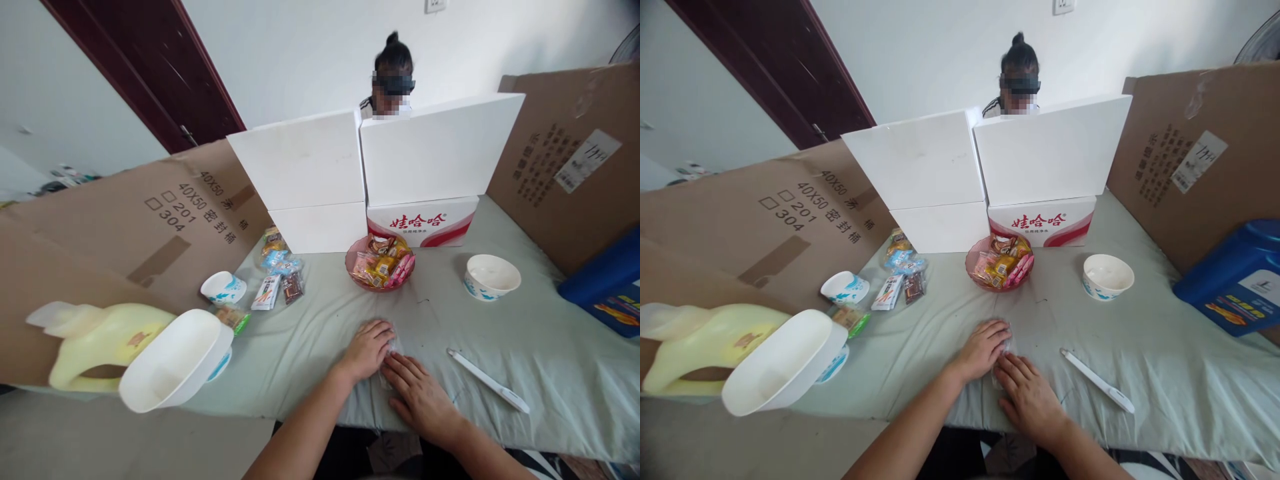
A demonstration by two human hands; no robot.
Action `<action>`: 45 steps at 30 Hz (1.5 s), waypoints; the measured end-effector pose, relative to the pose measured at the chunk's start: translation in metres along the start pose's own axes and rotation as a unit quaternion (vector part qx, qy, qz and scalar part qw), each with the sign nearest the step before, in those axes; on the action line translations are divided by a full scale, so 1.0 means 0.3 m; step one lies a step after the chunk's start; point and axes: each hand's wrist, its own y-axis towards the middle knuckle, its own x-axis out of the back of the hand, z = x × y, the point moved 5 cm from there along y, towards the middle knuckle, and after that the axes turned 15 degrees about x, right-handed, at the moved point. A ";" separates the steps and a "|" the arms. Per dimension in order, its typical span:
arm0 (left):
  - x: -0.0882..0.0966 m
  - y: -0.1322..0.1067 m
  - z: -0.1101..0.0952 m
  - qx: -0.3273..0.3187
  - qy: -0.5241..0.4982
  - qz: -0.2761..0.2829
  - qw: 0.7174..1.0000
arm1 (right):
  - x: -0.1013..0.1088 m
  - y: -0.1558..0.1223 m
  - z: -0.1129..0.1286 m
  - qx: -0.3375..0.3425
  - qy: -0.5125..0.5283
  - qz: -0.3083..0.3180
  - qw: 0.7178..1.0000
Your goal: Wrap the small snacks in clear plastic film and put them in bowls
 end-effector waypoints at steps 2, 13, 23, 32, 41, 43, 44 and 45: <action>-0.009 0.003 0.012 0.011 0.006 0.004 1.000 | 0.014 -0.002 -0.010 -0.004 0.007 0.000 1.000; -0.014 -0.013 0.016 -0.016 -0.012 0.032 0.999 | 0.088 0.006 0.010 0.092 -0.020 -0.058 0.994; -0.012 -0.013 0.008 -0.020 -0.016 0.041 0.999 | 0.037 0.016 0.021 0.080 -0.023 -0.008 0.996; -0.039 -0.007 0.077 0.030 -0.130 0.026 0.991 | 0.100 0.163 -0.143 -0.008 0.007 0.017 1.000; -0.044 -0.007 0.139 0.038 -0.228 -0.043 0.972 | 0.010 0.236 -0.293 -0.114 -0.057 0.050 0.991; -0.039 -0.005 0.139 0.040 -0.243 -0.049 0.968 | -0.007 0.237 -0.296 -0.128 -0.070 0.057 0.988; -0.037 -0.005 0.139 0.045 -0.251 -0.049 0.966 | -0.013 0.238 -0.296 -0.133 -0.075 0.060 0.986; -0.036 -0.004 0.139 0.053 -0.258 -0.048 0.963 | -0.017 0.239 -0.295 -0.137 -0.080 0.063 0.985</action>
